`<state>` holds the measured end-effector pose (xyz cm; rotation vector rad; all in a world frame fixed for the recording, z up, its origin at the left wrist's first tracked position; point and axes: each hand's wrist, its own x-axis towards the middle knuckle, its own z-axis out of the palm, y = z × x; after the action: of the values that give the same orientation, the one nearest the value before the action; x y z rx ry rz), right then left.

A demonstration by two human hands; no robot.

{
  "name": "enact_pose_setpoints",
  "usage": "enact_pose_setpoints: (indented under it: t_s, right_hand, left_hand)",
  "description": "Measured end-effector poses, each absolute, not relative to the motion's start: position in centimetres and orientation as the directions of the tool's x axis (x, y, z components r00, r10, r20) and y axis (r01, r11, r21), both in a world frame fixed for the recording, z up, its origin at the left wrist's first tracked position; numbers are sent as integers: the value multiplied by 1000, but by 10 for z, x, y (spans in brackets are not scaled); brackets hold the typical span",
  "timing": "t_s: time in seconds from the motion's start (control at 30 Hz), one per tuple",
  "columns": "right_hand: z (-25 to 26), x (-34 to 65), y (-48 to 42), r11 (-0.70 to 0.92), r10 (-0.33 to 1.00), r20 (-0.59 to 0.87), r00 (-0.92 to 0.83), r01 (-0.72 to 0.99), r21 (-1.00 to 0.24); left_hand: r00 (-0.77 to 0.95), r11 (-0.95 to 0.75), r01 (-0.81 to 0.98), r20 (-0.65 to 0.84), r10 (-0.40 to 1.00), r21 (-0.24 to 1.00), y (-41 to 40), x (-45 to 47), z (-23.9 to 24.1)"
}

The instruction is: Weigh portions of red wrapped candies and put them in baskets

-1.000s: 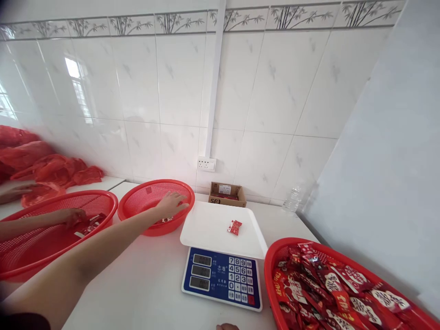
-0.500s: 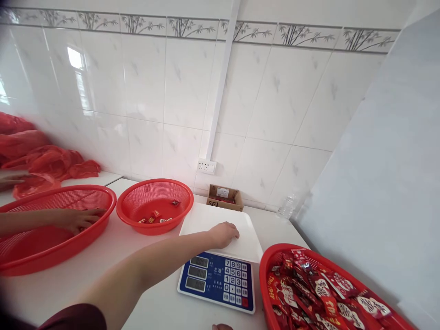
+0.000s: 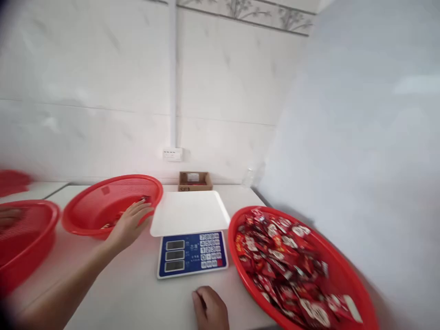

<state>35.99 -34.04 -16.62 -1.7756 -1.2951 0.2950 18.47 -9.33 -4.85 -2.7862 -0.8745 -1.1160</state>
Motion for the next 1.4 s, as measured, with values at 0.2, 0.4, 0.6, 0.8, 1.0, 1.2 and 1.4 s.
enact_pose_setpoints:
  t_s: [0.2, 0.4, 0.6, 0.8, 1.0, 1.2, 1.4]
  right_hand:
    - [-85, 396, -373, -108, 892, 273, 360, 756, -645]
    - [-27, 480, -392, -489, 817, 73, 572, 755, -436]
    - [-52, 512, -376, -510, 855, -215, 472, 840, -184]
    - [-34, 548, -368, -600, 790, 16, 612, 779, -179]
    - [-19, 543, -361, -560, 821, -15, 571, 798, -224]
    - [-41, 506, -336, -380, 907, -295, 302, 887, -262]
    - [-68, 504, -318, -463, 879, -76, 471, 804, -375]
  left_hand:
    - [471, -920, 259, 792, 387, 295, -134, 178, -90]
    - [501, -866, 179, 715, 489, 467, -146, 178, -108]
    - [515, -775, 163, 617, 595, 611, -145, 175, -112]
    - [526, -749, 154, 588, 614, 645, -146, 173, -111]
    - [548, -730, 145, 561, 621, 667, -145, 174, -113]
    - [569, -737, 160, 549, 612, 656, -145, 175, -113]
    - [590, -736, 171, 531, 609, 655, -144, 174, -113]
